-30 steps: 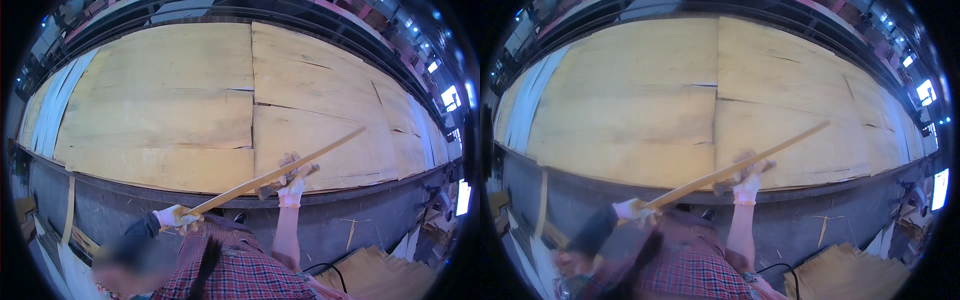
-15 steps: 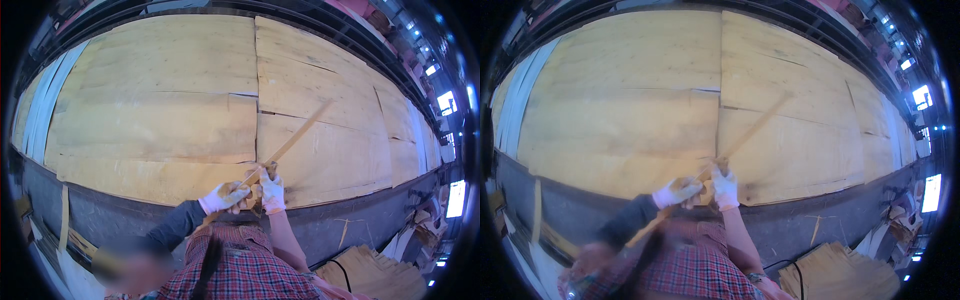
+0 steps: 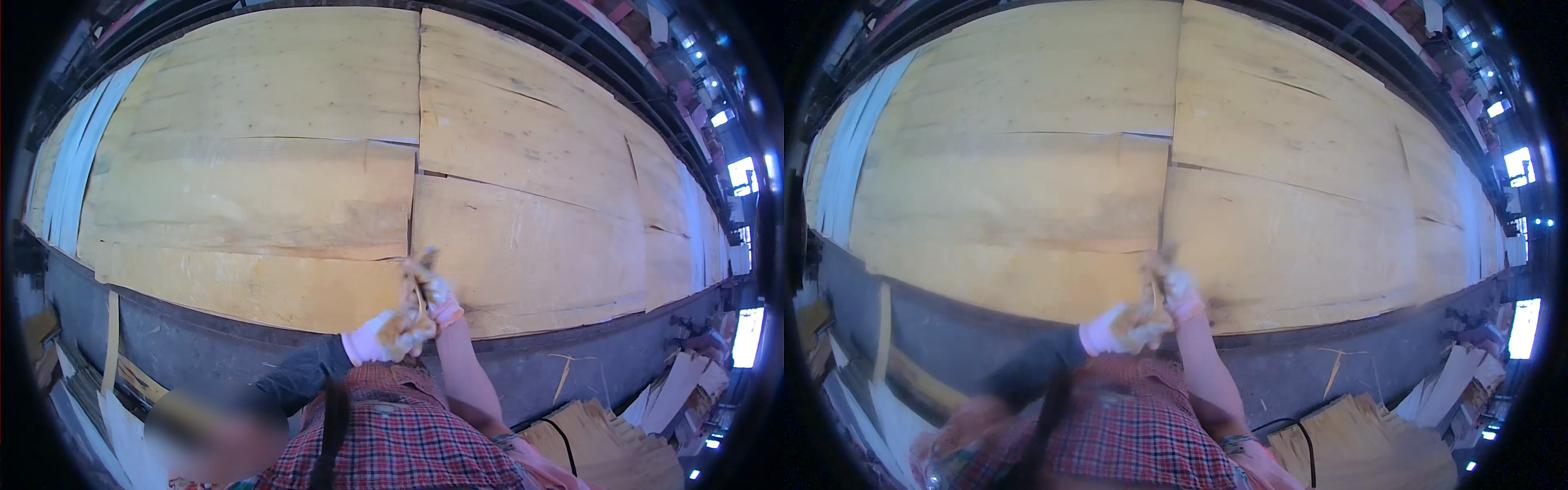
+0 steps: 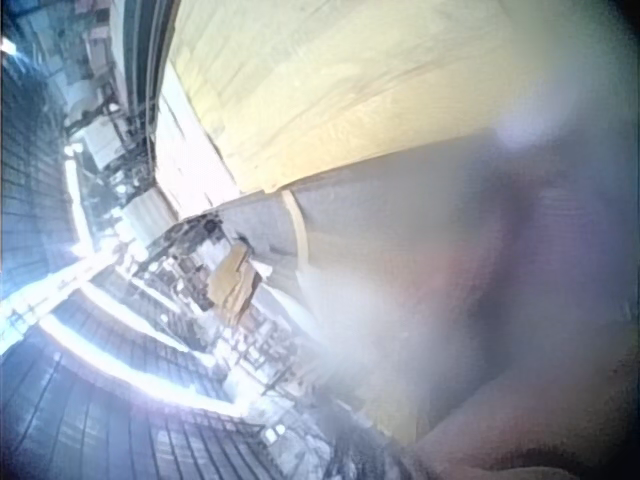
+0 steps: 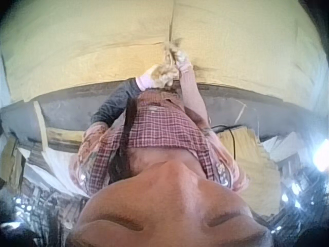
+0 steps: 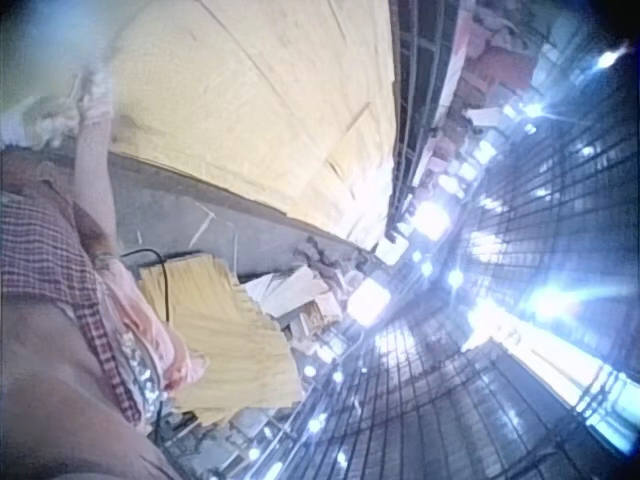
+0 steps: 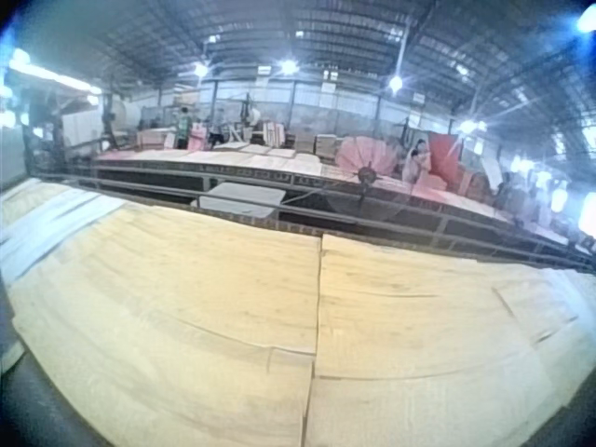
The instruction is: The recorder is placing large, thin wood sheets onto a long assembly table and using a hand tool to trim them.
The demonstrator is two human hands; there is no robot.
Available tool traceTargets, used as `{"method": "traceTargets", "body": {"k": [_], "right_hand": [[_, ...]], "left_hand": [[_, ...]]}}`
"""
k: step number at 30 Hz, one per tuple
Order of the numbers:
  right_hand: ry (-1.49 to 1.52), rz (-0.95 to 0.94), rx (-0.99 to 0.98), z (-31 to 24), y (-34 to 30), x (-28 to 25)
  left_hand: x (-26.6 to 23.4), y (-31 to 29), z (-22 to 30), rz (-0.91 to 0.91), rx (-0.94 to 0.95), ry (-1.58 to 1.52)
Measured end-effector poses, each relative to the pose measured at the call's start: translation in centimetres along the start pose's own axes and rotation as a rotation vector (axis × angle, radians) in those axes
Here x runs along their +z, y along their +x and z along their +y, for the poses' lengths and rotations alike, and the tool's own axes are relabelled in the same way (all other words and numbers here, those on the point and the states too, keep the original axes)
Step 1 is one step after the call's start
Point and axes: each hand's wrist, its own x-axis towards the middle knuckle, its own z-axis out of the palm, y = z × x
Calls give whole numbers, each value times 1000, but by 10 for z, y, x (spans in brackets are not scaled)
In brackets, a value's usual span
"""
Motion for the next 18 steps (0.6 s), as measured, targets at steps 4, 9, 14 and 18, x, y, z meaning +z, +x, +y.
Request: {"method": "traceTargets", "body": {"k": [4,9,14,18], "right_hand": [[-182,-300,210,9,17,-24],[-1046,-165,-1144,-32,-14,20],[-1363,-419,-1191,-27,18,48],[-51,-438,266,-76,77,38]], "left_hand": [[6,-3,1,54,18,15],[-33,18,-19,144,17,-560],[-42,38,-14,393,-6,-324],[-40,34,41,581,355,-112]]}}
